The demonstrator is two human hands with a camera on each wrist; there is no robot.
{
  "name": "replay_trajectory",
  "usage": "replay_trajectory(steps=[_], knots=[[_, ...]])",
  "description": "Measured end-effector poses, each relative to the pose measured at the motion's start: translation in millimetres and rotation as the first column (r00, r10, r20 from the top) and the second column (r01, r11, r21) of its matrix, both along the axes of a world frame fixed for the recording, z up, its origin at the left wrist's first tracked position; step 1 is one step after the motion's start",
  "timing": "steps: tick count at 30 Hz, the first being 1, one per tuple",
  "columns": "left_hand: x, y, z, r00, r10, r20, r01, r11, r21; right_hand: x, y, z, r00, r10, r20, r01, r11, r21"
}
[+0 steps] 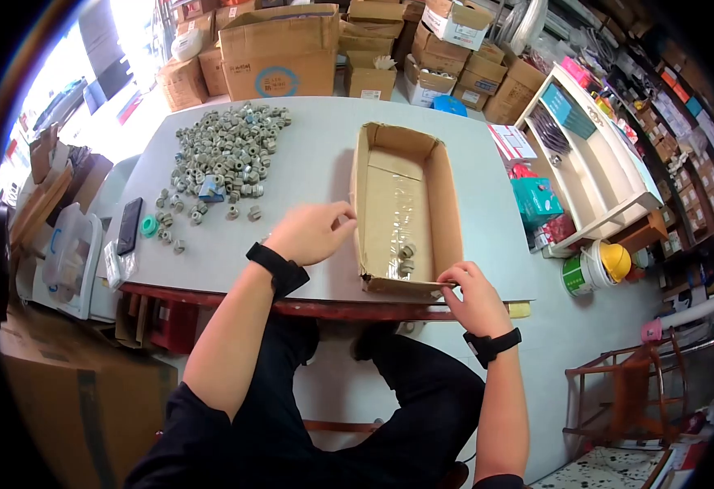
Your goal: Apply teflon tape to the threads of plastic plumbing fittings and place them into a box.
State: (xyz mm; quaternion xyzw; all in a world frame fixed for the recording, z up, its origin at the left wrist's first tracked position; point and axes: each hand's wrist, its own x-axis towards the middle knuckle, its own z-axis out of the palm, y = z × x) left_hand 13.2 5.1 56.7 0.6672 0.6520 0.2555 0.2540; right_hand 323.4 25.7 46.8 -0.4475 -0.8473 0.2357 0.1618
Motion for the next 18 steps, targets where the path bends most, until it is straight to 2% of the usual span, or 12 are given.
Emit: replay_trajectory(steps=[3,6,7,8,9,10,12,14,16,18], knots=[[-12,-1,-13,0.999,-0.037,0.016,0.036,0.999,0.007,-8,-3,11,0.996,0.020,0.091,-0.024,0.999,0.044],[-43,-4,-34,0.999,0.006,0.054,-0.006,1.000,-0.004,-52,-6,40,0.999,0.039,-0.017,-0.032,0.959,0.280],[-61,-2,-37,0.998,0.026,0.061,-0.024,0.999,-0.036,-73,-10,48,0.966,0.015,-0.260,0.011,0.995,0.099],[-77,-3,-34,0.987,0.089,0.130,-0.082,0.995,-0.058,-98,-15,55,0.874,-0.057,-0.483,0.014,0.996,-0.092],[-94,-7,-34,0.968,0.156,0.197,-0.141,0.986,-0.088,-121,-18,63,0.822,-0.059,-0.567,-0.096,0.966,-0.240],[-124,-12,-42,0.924,0.263,0.278,-0.261,0.964,-0.044,-140,-21,60,0.749,-0.092,-0.656,-0.211,0.905,-0.369],[-138,-21,-56,0.909,0.337,0.245,-0.334,0.941,-0.054,-152,-24,37,0.843,-0.062,-0.534,-0.204,0.882,-0.425],[-143,-32,-62,0.951,0.289,0.113,-0.274,0.952,-0.135,-159,-32,4,0.945,0.082,-0.317,-0.203,0.907,-0.369],[-131,-42,-72,0.973,0.225,0.041,-0.219,0.968,-0.123,-163,-49,-15,0.932,0.335,-0.138,-0.350,0.930,-0.110],[-121,-47,-77,0.986,0.164,-0.042,-0.168,0.978,-0.124,-166,-70,-18,0.915,0.399,0.064,-0.391,0.913,-0.114]])
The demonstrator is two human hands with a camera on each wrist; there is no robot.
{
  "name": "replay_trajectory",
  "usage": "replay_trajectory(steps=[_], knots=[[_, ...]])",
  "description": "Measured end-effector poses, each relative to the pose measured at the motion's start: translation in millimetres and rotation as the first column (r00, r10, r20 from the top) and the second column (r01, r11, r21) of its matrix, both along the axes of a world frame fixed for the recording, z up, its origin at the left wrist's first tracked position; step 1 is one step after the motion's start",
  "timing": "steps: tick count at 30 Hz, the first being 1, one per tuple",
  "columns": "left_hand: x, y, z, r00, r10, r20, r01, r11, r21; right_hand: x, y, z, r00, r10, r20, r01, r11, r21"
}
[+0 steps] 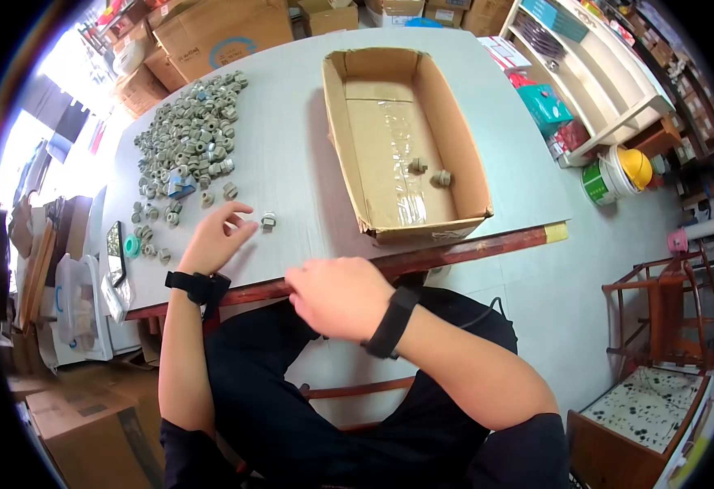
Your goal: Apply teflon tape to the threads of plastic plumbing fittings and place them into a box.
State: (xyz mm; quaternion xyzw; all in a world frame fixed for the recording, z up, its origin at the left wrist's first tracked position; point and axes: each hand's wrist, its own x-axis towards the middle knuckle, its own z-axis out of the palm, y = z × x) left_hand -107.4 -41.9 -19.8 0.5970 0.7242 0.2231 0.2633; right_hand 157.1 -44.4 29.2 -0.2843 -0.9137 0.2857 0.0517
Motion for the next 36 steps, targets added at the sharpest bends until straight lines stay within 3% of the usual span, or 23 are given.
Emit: replay_trajectory(steps=[3,7,9,11,14,15,18,23,26,36], knots=[[24,8,-2,0.991,-0.100,-0.087,0.104,0.994,0.032,-4,-13,-8,0.999,0.031,-0.012,-0.030,0.998,0.063],[30,26,-5,0.987,-0.094,-0.131,0.087,0.995,-0.057,-1,-6,-2,0.998,-0.025,-0.064,0.026,0.999,0.021],[33,21,9,0.987,-0.129,0.094,0.130,0.992,-0.007,-1,0,7,0.988,-0.100,-0.115,0.095,0.994,-0.047],[40,16,31,0.952,-0.158,0.264,0.151,0.987,0.045,0,8,11,0.938,-0.216,-0.272,0.179,0.972,-0.153],[53,13,53,0.789,-0.094,0.607,0.011,0.990,0.139,3,22,21,0.837,-0.391,-0.383,0.244,0.893,-0.379],[59,12,61,0.776,-0.092,0.624,-0.025,0.984,0.176,3,25,25,0.785,-0.450,-0.425,0.248,0.858,-0.449],[75,8,72,0.748,-0.141,0.649,-0.042,0.965,0.258,2,31,29,0.615,-0.611,-0.500,0.237,0.747,-0.622],[76,10,72,0.764,-0.219,0.607,0.001,0.941,0.338,-1,33,24,0.549,-0.649,-0.527,0.262,0.732,-0.629],[74,7,70,0.760,-0.232,0.607,-0.007,0.931,0.365,4,35,31,0.629,-0.629,-0.456,0.218,0.707,-0.673],[70,-1,71,0.769,-0.340,0.541,0.050,0.876,0.480,-1,29,38,0.629,-0.620,-0.469,0.177,0.702,-0.690]])
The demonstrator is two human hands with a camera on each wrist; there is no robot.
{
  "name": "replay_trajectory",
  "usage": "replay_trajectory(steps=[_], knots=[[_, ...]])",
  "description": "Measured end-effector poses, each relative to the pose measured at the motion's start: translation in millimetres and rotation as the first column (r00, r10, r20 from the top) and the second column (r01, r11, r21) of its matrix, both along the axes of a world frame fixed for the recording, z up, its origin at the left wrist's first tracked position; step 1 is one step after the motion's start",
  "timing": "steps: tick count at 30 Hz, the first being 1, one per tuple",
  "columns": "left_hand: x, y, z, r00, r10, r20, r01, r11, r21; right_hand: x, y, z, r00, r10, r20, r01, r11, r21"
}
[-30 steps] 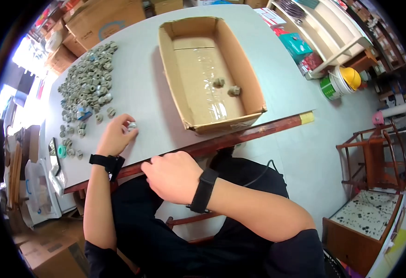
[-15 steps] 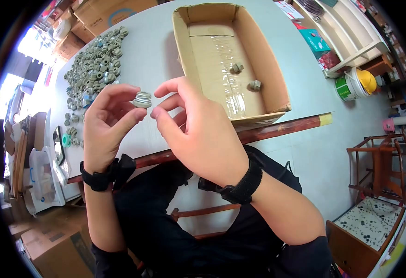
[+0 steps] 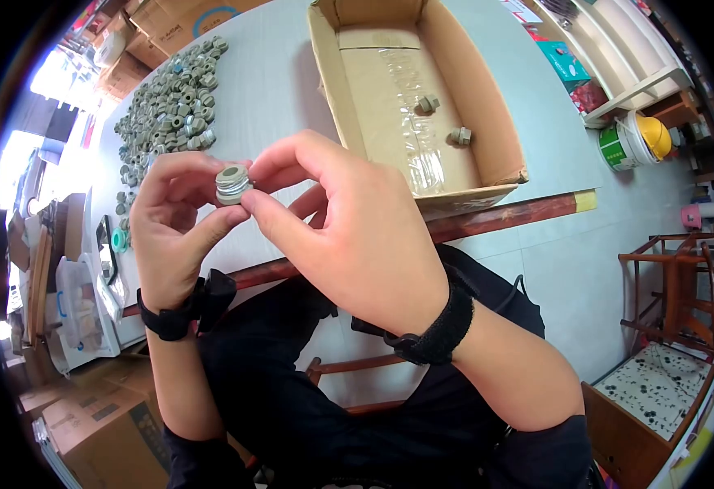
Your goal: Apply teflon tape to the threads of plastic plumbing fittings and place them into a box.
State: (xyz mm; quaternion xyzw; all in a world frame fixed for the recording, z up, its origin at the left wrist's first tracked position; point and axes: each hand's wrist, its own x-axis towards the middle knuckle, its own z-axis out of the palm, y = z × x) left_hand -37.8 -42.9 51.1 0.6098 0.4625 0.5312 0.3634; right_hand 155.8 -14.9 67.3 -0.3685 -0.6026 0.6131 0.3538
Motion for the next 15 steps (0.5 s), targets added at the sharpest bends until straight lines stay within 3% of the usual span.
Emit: replay_trajectory(steps=[2,8,11,15], knots=[[0,-1,1,1.000,-0.002,0.011,0.001,1.000,0.020,-1,-1,-1,1.000,-0.010,-0.022,0.010,1.000,-0.001],[1,-8,6,0.975,0.055,-0.217,-0.034,0.995,0.096,0,-2,3,0.997,-0.048,0.060,0.043,0.996,0.083],[3,-11,8,0.945,0.089,-0.316,-0.045,0.989,0.143,2,-1,5,0.995,-0.047,0.087,0.044,0.999,0.030],[3,-12,5,0.953,0.107,-0.283,-0.067,0.987,0.147,1,0,0,0.998,-0.023,0.055,0.021,0.999,0.027]])
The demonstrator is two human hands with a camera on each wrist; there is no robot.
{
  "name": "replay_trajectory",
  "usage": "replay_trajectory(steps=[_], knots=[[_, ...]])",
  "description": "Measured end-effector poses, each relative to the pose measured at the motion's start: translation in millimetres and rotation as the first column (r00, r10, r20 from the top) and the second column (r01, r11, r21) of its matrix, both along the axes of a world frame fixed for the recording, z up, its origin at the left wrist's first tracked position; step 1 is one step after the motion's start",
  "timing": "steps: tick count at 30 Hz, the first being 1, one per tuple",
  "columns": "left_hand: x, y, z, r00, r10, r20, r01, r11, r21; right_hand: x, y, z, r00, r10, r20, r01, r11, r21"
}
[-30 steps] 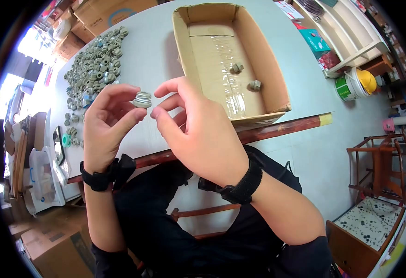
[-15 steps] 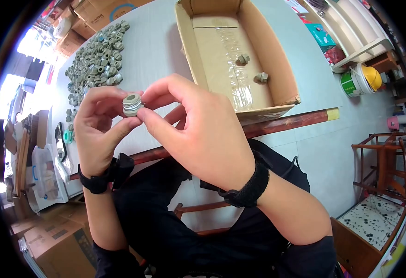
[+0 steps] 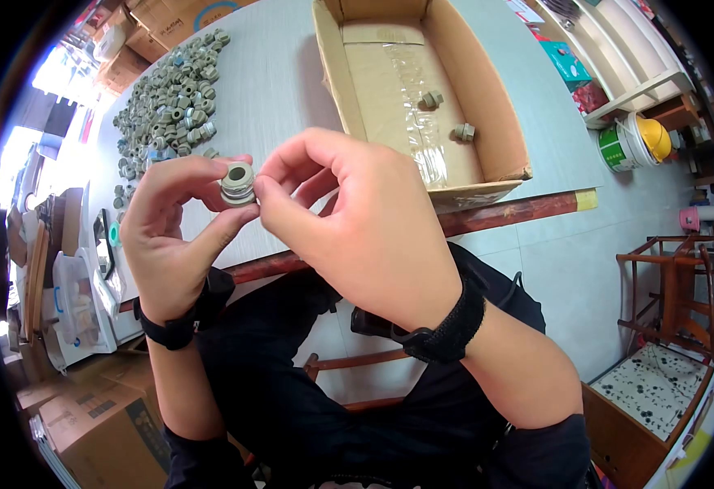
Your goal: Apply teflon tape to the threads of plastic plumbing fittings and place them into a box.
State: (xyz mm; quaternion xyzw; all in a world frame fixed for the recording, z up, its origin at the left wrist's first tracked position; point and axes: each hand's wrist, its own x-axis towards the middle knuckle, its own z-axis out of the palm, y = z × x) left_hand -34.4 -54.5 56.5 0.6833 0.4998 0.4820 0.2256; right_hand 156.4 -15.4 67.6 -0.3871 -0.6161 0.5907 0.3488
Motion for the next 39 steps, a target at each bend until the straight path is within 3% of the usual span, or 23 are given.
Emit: replay_trajectory(steps=[2,8,14,20,39], knots=[[5,1,0,0.997,0.026,0.077,-0.028,0.999,0.017,-2,0,-3,1.000,0.008,-0.030,-0.007,0.999,0.032],[2,-1,0,0.977,-0.054,0.207,0.071,0.995,-0.074,-1,-1,1,1.000,0.017,-0.006,-0.016,0.998,0.068],[0,-2,1,0.929,-0.068,0.364,0.144,0.972,-0.184,2,-1,4,0.995,0.018,-0.099,-0.021,0.999,-0.030],[-5,-3,4,0.943,-0.124,0.307,0.199,0.954,-0.226,0,-1,-3,0.996,0.049,-0.074,-0.043,0.996,0.075],[-8,0,-3,0.943,-0.189,0.274,0.229,0.966,-0.121,-5,-6,0,0.995,-0.046,-0.087,0.056,0.992,0.116]])
